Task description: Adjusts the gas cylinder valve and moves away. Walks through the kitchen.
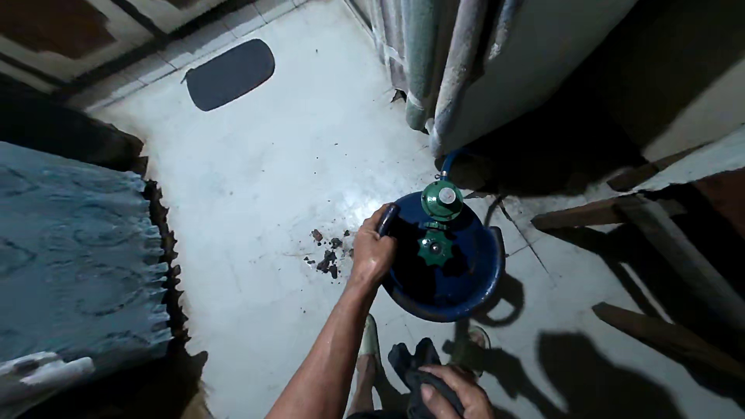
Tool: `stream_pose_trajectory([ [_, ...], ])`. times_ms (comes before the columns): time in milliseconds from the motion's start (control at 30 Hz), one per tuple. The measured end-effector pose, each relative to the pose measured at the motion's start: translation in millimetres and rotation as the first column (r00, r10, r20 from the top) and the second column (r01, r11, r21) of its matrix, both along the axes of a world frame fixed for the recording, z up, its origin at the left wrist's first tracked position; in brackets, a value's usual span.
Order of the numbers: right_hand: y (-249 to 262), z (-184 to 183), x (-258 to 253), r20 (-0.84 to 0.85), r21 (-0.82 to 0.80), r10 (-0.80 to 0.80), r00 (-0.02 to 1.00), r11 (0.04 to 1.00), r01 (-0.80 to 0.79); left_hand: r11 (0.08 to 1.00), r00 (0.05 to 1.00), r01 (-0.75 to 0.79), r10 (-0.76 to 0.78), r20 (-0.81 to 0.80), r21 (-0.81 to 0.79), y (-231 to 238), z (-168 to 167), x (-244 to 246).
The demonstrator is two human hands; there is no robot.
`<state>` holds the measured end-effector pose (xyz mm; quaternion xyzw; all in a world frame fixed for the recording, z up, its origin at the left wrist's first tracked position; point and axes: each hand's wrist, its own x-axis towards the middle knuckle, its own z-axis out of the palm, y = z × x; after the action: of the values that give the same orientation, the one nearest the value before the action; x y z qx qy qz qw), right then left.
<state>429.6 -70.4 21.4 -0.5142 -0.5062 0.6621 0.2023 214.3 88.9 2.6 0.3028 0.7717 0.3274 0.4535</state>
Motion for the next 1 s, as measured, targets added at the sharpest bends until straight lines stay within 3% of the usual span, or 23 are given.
stream_pose_trajectory([
  [100, 15.2, 13.2, -32.9, -0.107, -0.024, -0.059, 0.993, 0.998, 0.057, 0.995, 0.970, 0.080, -0.093, 0.227, 0.066, -39.4, 11.9, -15.8],
  [267, 40.9, 33.1, -98.8, -0.175, -0.317, -0.330, 0.928, 0.911, 0.264, 0.931, 0.864, 0.111, -0.264, 0.429, 0.349, -171.3, 33.3, -26.2],
  [333, 38.9, 33.1, -124.1, -0.205, -0.342, -0.251, 0.946, 0.924, 0.171, 0.931, 0.918, -0.029, -0.119, 0.378, 0.365, -198.0, 34.8, -13.7],
  [400, 37.7, 36.7, -137.4, -0.183, -0.236, 0.030, 0.983, 0.969, -0.073, 0.891, 0.926, -0.300, 0.187, 0.327, 0.341, -202.0, 25.8, -10.4],
  [467, 52.3, 54.5, -137.9, -0.005, -0.009, 0.375, 0.927, 0.927, -0.375, 0.829, 0.857, -0.480, 0.372, 0.356, 0.288, -195.6, 13.1, -19.9],
  [500, 63.1, 62.5, -133.0, 0.141, 0.122, 0.438, 0.888, 0.882, -0.454, 0.821, 0.834, -0.512, 0.404, 0.377, 0.253, -190.7, 7.5, -27.1],
  [600, 107.4, 59.8, -91.0, 0.418, 0.370, 0.176, 0.891, 0.863, -0.344, 0.862, 0.819, -0.485, 0.387, 0.424, 0.149, -171.6, -19.5, -51.1],
  [700, 145.0, 26.1, -47.5, 0.628, 0.609, -0.159, 0.761, 0.709, -0.354, 0.876, 0.815, -0.462, 0.359, 0.454, 0.137, -128.2, -46.8, -52.7],
  [800, 153.4, -5.2, -31.0, 0.704, 0.607, -0.148, 0.694, 0.634, -0.480, 0.922, 0.900, -0.293, 0.175, 0.399, 0.254, -79.0, -83.9, -43.2],
  [867, 154.3, -10.4, -35.5, 0.740, 0.560, -0.109, 0.663, 0.646, -0.519, 0.927, 0.978, -0.088, 0.011, 0.210, 0.364, -45.2, -111.2, -40.6],
  [1000, 152.1, -6.6, -39.4, 0.748, 0.532, -0.100, 0.656, 0.682, -0.502, 0.898, 0.982, 0.156, -0.186, 0.033, 0.411, 24.8, -127.6, -44.0],
])
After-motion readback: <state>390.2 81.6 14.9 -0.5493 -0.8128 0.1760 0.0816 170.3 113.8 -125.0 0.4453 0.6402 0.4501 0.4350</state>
